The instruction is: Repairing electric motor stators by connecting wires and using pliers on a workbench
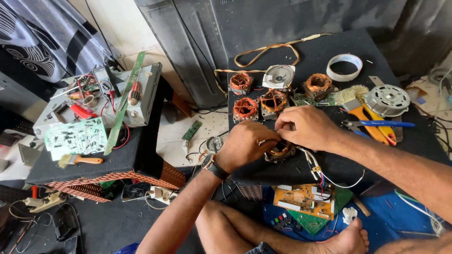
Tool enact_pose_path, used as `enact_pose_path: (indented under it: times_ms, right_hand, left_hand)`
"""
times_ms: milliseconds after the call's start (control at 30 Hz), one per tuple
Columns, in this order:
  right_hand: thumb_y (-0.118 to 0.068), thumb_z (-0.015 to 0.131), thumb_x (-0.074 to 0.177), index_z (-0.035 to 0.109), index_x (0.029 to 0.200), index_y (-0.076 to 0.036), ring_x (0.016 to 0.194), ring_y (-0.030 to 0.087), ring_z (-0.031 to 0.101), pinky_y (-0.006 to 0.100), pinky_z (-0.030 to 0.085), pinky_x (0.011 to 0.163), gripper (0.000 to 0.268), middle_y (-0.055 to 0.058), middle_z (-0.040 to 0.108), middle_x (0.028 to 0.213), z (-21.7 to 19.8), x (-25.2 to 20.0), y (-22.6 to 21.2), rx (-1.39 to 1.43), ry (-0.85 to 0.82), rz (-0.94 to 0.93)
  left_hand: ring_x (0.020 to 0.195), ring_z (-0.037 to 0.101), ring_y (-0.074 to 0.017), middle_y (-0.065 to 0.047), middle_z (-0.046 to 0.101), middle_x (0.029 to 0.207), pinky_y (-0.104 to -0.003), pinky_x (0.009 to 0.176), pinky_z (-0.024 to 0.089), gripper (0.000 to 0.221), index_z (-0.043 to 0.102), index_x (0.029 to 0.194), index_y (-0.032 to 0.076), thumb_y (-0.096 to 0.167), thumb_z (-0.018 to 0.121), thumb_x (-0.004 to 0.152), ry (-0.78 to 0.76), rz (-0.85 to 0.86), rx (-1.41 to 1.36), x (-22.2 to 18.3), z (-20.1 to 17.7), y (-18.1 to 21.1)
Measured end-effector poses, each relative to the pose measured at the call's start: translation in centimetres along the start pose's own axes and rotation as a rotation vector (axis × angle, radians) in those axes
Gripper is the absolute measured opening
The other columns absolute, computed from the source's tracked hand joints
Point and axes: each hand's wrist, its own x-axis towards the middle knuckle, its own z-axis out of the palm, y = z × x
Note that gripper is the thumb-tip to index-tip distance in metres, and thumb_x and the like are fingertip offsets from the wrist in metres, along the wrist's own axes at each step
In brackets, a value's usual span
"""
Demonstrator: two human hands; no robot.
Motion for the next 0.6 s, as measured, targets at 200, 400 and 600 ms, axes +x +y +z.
enact_pose_path:
  times_ms: [200,400,600]
  right_hand:
    - [-0.025,0.067,0.085,0.075,0.079,-0.02,0.075,0.024,0.07,0.038,0.059,0.068,0.012,0.0,0.069,0.074,-0.7,-0.6,-0.5,-0.162,0.012,-0.042]
    - [-0.024,0.068,0.086,0.076,0.079,-0.018,0.07,0.02,0.07,0.036,0.057,0.063,0.012,0.0,0.07,0.073,-1.9,-1.6,-0.8,-0.072,-0.045,-0.054]
    - [-0.025,0.067,0.086,0.074,0.076,-0.017,0.067,0.02,0.069,0.036,0.056,0.061,0.015,0.0,0.067,0.07,-2.0,-2.0,-0.8,-0.12,-0.058,-0.094]
  left_hand:
    - [0.075,0.067,-0.0253,-0.004,0.067,0.075,-0.035,0.067,0.05,0.011,0.069,0.085,0.014,0.014,0.064,0.095,0.007,0.139,0.284,-0.3,0.6,-0.2]
    - [0.08,0.066,-0.0254,-0.003,0.063,0.08,-0.035,0.069,0.049,0.015,0.064,0.088,0.013,0.018,0.058,0.1,-0.043,0.133,0.312,-0.4,0.3,0.3]
    - [0.083,0.067,-0.0255,-0.003,0.061,0.083,-0.035,0.071,0.048,0.016,0.063,0.088,0.012,0.018,0.057,0.102,-0.065,0.141,0.321,-0.2,0.1,0.5]
